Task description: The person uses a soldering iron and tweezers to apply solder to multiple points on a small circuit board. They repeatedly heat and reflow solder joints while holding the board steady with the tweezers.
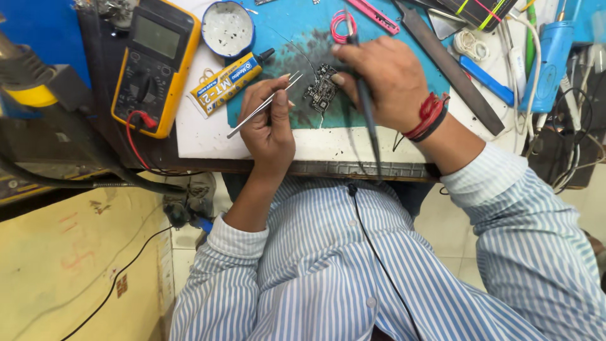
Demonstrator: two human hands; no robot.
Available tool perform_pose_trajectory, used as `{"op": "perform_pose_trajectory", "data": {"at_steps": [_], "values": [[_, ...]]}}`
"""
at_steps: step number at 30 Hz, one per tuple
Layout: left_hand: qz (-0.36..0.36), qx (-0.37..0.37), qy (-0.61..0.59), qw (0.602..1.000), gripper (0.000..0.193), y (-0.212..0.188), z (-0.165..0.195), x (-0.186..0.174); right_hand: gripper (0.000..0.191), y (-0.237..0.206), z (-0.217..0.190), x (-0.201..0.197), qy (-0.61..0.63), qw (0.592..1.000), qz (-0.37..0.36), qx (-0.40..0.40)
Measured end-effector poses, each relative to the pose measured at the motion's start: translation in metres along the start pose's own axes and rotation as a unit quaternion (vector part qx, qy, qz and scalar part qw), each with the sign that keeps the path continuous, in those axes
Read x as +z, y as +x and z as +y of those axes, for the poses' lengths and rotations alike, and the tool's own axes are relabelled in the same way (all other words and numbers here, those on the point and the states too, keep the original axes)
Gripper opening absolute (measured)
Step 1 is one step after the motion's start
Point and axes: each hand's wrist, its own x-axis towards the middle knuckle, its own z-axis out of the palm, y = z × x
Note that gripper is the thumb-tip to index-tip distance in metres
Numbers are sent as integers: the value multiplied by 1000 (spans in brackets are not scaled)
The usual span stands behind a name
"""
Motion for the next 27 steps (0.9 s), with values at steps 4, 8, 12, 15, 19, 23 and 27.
{"op": "perform_pose_trajectory", "data": {"at_steps": [4,8,12,15,19,23,27], "values": [[-11,25,41,999,17,3,6,-1,30,-2,12,-1,83,995,39,45],[-48,-35,77,995,14,7,14,-1,23,-9,12,18,299,934,71,182],[-56,-12,125,990,11,9,16,3,22,-23,7,32,344,901,93,247],[-69,1,160,985,11,10,15,5,19,-24,10,28,275,941,66,187],[-87,25,208,974,10,12,17,7,24,-11,10,18,112,991,23,70],[-98,21,215,972,7,11,20,9,32,-4,2,16,45,998,-28,45],[-106,31,220,969,6,6,20,8,35,-10,5,12,44,998,-37,28]]}}
